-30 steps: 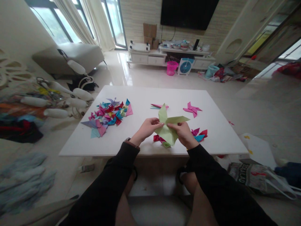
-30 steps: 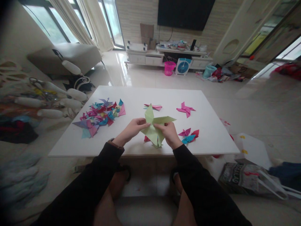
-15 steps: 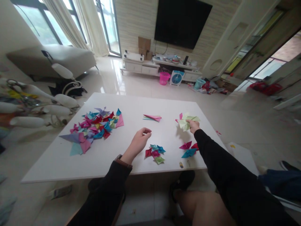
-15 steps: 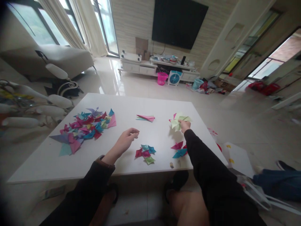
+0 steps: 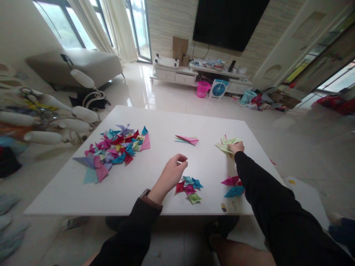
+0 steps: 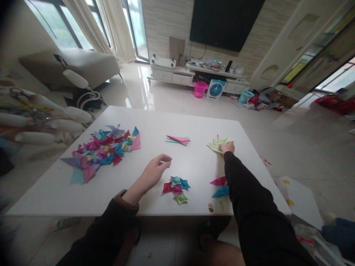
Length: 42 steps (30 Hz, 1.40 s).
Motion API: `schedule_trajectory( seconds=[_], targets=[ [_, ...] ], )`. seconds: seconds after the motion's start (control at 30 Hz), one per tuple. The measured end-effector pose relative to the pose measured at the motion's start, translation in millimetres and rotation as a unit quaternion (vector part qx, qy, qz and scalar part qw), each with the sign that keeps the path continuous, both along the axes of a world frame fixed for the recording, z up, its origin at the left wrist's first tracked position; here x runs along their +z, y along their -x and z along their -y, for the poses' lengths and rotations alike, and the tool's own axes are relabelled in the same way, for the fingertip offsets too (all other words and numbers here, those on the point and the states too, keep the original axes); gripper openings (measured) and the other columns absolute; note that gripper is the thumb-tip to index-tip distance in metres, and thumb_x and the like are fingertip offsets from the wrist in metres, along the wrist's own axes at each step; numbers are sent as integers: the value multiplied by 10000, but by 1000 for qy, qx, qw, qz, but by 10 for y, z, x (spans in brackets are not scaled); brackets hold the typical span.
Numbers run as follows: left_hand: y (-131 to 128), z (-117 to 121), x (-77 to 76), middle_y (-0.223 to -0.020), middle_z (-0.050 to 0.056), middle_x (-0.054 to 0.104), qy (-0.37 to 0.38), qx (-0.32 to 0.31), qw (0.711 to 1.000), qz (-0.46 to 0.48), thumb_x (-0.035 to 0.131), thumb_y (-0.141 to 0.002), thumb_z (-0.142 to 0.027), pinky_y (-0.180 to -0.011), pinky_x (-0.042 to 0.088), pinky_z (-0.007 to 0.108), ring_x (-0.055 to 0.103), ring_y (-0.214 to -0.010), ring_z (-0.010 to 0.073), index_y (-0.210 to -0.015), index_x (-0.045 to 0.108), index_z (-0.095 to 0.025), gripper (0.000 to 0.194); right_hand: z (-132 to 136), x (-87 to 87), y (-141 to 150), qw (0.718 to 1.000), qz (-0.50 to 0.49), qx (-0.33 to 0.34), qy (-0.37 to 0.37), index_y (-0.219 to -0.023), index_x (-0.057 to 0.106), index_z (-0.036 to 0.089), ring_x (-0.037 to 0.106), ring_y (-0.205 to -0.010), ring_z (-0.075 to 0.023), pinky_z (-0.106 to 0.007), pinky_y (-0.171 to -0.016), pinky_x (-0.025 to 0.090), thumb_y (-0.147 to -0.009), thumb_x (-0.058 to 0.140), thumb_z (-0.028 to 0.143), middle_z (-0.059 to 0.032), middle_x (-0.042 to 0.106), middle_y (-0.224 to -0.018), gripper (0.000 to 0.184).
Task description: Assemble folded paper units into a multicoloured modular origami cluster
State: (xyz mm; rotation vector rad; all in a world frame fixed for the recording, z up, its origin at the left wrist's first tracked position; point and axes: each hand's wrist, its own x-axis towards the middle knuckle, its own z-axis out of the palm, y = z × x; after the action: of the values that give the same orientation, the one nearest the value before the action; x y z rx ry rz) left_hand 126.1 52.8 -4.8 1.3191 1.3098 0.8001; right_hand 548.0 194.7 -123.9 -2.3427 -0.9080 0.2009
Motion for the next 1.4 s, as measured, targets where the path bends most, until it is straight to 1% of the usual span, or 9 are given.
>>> schedule_trajectory(
  seconds=[0.1, 0.2, 0.4, 0.57, 0.77, 0.9, 1.03, 1.23, 1.4],
  targets=[
    [-1, 25, 22, -1044, 79, 715, 2, 0, 1000, 8, 570, -830, -207, -755, 499, 297, 647, -835, 179, -959, 663, -160, 166, 26, 8, 14, 996, 38, -79, 0, -1307, 483, 93, 518, -1281, -407, -532, -1050, 443, -705, 806, 330, -308, 516, -1380, 723],
    [19, 41, 42, -1050, 82, 712, -5, 4, 1000, 11, 573, -838, -200, -748, 499, 291, 646, -832, 174, -962, 658, -156, 157, 74, 94, 26, 991, 58, -117, -8, -1358, 414, 121, 456, -1332, -423, -578, -1041, 427, -818, 652, 326, -302, 437, -1443, 624],
    [46, 70, 80, -979, 60, 714, -24, 12, 999, 41, 572, -836, -184, -765, 489, 279, 637, -797, 153, -927, 662, -160, 131, 30, 403, 291, 997, 68, -13, -29, -1195, 521, 179, 534, -1199, -309, -459, -1032, 436, -769, 638, 227, -176, 550, -1276, 445],
    [73, 105, 142, -845, 39, 698, -41, 17, 994, 100, 556, -821, -180, -696, 484, 264, 637, -719, 143, -895, 660, -159, 130, -178, 494, 1291, 959, 54, 268, -77, -1016, 593, 172, 562, -827, -184, -358, -884, 479, -746, 621, 191, -106, 586, -1098, 272],
    [156, 147, 214, -822, 46, 701, -66, 40, 991, 109, 555, -814, -162, -736, 510, 273, 637, -746, 154, -878, 665, -160, 127, -69, 401, 3073, 800, 25, 599, -22, -1001, 664, 186, 600, -892, -194, -345, -893, 491, -741, 645, 144, -73, 619, -1073, 264],
    [255, 130, 229, -830, 40, 701, -82, 56, 987, 129, 557, -815, -160, -778, 526, 283, 644, -769, 157, -896, 673, -169, 142, 91, 261, 4016, 762, 5, 647, -28, -1171, 649, 217, 610, -1048, -223, -386, -1005, 463, -810, 630, 162, -85, 654, -1193, 366],
    [387, 110, 291, -847, 41, 708, -79, 68, 987, 123, 567, -819, -172, -823, 539, 308, 646, -769, 161, -887, 669, -176, 122, 111, 103, 4592, 742, -27, 670, 8, -1144, 660, 157, 639, -1016, -215, -362, -966, 490, -822, 608, 127, -109, 707, -1120, 328],
    [517, 124, 359, -886, 58, 722, -75, 74, 983, 148, 593, -828, -195, -893, 551, 347, 666, -814, 173, -895, 677, -176, 109, 103, -55, 4918, 753, -30, 657, 23, -1009, 713, 164, 599, -1069, -258, -420, -1032, 442, -785, 605, 96, -116, 712, -1083, 257],
    [587, 139, 370, -884, 61, 722, -74, 75, 983, 152, 588, -845, -207, -903, 557, 356, 668, -817, 173, -913, 691, -168, 130, 183, 28, 5011, 771, -57, 634, 18, -893, 724, 170, 546, -1167, -299, -466, -1101, 385, -766, 648, 121, -116, 703, -1109, 156]
  ],
)
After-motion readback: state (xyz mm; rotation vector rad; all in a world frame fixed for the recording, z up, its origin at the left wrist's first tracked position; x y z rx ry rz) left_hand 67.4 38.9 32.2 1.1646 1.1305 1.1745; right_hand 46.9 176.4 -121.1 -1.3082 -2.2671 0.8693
